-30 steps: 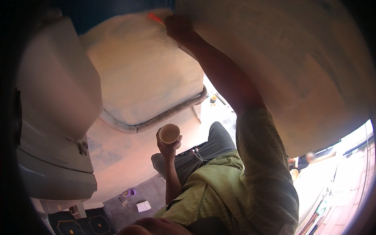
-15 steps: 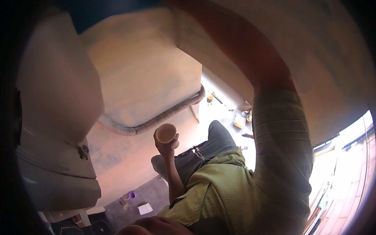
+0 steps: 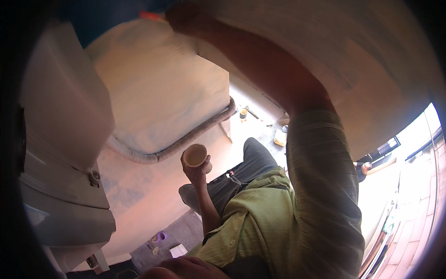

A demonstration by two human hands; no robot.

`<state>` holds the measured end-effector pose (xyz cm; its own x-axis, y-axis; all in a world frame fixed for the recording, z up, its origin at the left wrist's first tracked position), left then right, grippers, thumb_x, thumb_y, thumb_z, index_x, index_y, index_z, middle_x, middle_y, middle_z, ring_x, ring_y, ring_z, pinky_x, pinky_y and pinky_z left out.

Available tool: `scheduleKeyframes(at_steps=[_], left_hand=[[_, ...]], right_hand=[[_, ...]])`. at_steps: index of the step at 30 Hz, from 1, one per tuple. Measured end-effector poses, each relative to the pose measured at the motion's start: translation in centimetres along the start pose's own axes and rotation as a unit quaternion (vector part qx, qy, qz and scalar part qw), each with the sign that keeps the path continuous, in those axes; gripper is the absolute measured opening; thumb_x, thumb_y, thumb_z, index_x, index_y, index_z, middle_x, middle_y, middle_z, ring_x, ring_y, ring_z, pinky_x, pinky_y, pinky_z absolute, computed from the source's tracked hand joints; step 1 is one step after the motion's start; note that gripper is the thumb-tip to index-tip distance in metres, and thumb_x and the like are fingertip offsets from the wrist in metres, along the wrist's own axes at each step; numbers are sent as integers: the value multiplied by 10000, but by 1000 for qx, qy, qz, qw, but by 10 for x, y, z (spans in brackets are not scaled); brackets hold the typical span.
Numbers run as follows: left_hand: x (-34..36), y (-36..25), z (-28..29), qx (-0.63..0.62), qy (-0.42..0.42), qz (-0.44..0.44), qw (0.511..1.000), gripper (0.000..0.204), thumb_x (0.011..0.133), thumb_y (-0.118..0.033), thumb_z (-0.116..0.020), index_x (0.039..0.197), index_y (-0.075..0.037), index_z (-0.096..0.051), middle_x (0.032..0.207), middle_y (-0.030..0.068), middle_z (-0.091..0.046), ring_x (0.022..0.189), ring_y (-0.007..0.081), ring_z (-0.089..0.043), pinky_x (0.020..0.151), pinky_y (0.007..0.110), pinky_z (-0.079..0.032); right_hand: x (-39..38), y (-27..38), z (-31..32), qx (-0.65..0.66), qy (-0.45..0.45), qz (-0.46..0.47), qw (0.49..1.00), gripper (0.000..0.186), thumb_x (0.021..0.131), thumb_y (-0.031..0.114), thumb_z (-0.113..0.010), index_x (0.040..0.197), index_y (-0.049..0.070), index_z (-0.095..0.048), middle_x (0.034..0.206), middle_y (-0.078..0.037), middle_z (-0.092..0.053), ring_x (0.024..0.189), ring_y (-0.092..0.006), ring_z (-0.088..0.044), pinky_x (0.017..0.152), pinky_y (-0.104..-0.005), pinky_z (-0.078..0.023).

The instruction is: The person paints a ceiling using a paintbrush and a small container of paint. They repeatedly dip the brush into the container and apply paint to the ceiling surface in a room with visible tools and another person in the background.

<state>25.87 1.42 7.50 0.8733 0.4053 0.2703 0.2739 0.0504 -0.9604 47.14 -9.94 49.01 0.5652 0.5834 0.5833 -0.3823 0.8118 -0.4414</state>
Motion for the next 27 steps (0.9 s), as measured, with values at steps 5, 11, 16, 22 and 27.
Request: scheduleKeyframes(at_steps=[5, 11, 16, 22, 27], left_hand=[[-2, 5, -15, -22, 25, 9, 999, 731, 619, -108, -908, 1247, -37, -540, 1147, 111, -649, 1045, 246, -635, 939, 405, -504], [-3, 5, -13, -30, 24, 21, 999, 736, 620, -110, -911, 1249, -38, -536, 1150, 112, -647, 1044, 246, -634, 937, 405, -504], [-6, 9, -19, -29, 25, 25, 999, 751, 622, -124, -914, 1258, -34, -526, 1155, 121, -638, 1046, 250, -630, 934, 400, -501], [-6, 23, -10, -6, 17, 23, 1000, 790, 631, -143, -913, 1294, -26, -498, 1173, 133, -619, 1064, 263, -616, 937, 387, -488], [-3, 14, -11, 4, 19, 19, 1000, 794, 628, -147, -914, 1294, -28, -499, 1173, 133, -619, 1063, 262, -618, 933, 384, -489]], right_hand=[[-25, -2, -27, 17, 45, -64, 997, 181, 873, 139, -591, 976, 23, -684, 904, -152, -671, 903, -310, -691, 700, -422, -563], [7, -43, -26, -93, 55, -62, 992, 629, 889, 96, -562, 1374, 300, -217, 1100, -207, -661, 953, -364, -686, 777, -460, -568], [39, -87, 78, -94, 8, -74, 993, 794, 927, 115, -532, 1552, 349, -100, 1059, -220, -689, 932, -373, -694, 788, -476, -558], [71, -79, 113, -108, 93, -84, 986, 337, 962, 166, -501, 1282, 123, -596, 930, -245, -699, 945, -362, -695, 822, -500, -541], [-10, -19, 50, -2, 204, -53, 978, 234, 892, 106, -544, 1068, 40, -682, 977, -207, -688, 941, -344, -693, 755, -479, -562]])
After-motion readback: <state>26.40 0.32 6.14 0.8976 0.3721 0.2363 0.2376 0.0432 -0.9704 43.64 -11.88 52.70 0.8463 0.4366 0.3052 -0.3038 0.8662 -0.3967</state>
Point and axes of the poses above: each hand's wrist, its own x-axis towards the middle knuckle, its own z-axis out of the back of the hand, y = z × x, the point moved 9 cm from there along x, towards the middle knuckle
